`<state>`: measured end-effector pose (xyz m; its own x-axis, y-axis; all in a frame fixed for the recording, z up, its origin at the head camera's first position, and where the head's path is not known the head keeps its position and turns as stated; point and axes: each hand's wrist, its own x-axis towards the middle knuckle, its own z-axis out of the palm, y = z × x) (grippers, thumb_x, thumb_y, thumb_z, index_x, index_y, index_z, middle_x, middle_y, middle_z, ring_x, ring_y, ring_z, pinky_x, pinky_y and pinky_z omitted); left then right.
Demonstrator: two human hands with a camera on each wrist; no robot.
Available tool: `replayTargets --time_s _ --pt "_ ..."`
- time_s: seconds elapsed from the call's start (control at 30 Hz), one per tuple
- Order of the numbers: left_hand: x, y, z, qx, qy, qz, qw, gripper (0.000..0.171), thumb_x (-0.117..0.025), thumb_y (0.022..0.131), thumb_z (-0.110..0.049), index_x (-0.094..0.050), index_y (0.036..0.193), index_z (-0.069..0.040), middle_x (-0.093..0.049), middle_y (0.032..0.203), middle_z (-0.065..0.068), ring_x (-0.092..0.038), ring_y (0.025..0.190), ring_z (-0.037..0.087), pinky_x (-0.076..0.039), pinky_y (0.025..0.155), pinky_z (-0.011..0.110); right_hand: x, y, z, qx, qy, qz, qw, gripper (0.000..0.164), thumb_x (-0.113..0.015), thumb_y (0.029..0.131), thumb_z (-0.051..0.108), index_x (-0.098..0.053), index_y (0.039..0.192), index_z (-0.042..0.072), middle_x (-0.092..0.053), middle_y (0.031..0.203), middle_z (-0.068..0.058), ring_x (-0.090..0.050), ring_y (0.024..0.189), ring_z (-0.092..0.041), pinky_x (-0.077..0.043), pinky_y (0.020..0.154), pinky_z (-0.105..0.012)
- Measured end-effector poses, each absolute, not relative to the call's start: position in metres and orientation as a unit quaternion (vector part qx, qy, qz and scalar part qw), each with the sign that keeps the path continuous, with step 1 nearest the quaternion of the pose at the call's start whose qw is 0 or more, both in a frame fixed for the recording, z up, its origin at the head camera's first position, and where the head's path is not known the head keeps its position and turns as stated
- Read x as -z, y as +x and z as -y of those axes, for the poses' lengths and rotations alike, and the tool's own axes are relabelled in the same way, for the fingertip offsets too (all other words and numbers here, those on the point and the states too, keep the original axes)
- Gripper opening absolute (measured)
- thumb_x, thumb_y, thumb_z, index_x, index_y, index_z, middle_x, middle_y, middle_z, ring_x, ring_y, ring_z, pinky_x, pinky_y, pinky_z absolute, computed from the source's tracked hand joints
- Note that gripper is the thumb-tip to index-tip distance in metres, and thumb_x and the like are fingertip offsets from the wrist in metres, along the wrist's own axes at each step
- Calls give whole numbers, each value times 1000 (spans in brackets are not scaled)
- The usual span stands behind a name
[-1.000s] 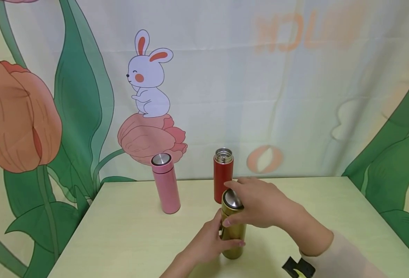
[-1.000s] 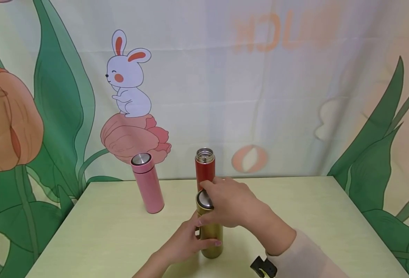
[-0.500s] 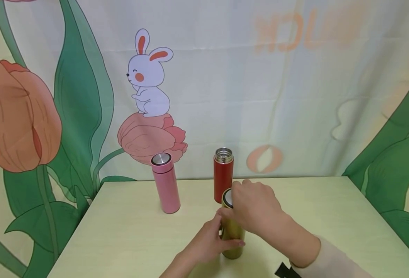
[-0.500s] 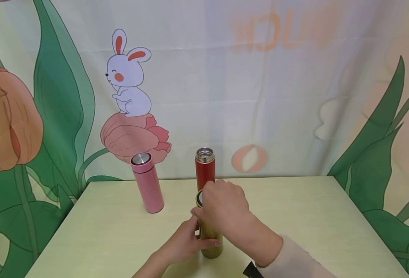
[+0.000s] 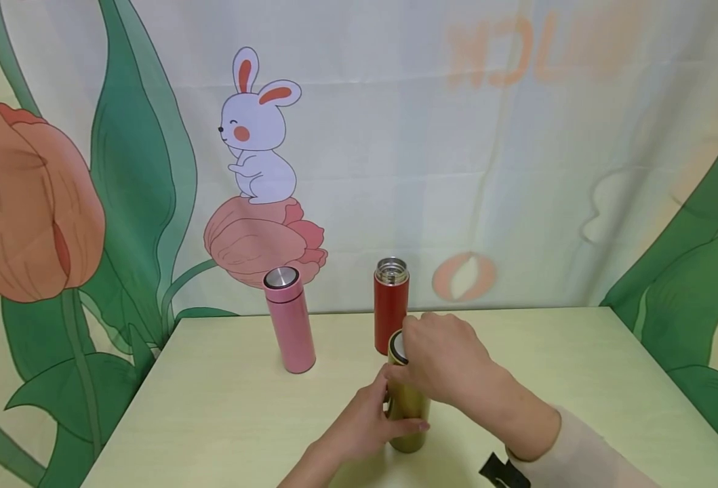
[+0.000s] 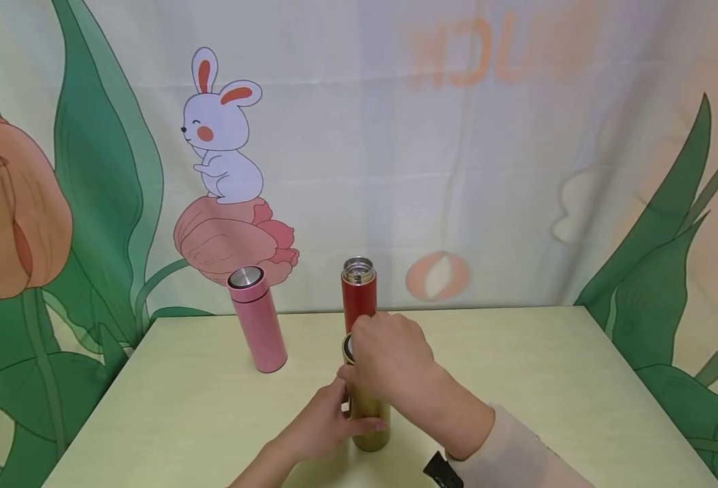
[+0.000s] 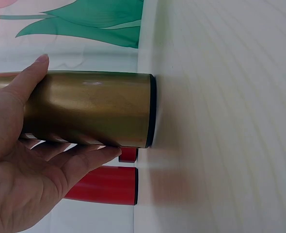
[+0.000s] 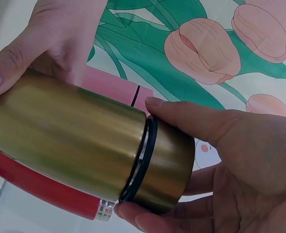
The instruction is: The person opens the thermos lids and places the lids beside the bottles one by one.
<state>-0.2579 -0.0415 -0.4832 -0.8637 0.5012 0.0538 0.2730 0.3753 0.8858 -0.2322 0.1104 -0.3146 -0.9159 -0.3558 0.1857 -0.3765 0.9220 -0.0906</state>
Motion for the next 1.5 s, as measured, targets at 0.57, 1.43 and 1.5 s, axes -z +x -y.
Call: replayTargets --time_s 0.57,1.43,1.5 --pt "484 -259 41 -513 235 -817 115 74 -81 88 -48 -35 147 -42 -65 134 -15 -62 126 12 -49 107 43 304 -241 -121 -73 249 966 8 41 -94 74 32 -67 97 12 -60 77 6 -56 74 -14 -50 68 -33" --pt "484 -261 41 -520 220 -814 132 74 -83 85 -50 -39 144 -39 -66 130 -12 -61 122 12 -48 109 50 299 -253 -134 -126 311 939 -73 54 -89 75 2 -66 116 27 -68 112 8 -65 104 -16 -56 92 -38" --pt "484 -261 42 -518 223 -815 128 74 -83 86 -49 -39 144 -37 -66 130 -12 -62 122 12 -48 108 49 299 -254 -135 -132 315 937 -78 56 -88 74 -1 -65 115 29 -67 114 9 -64 106 -16 -55 93 -38"
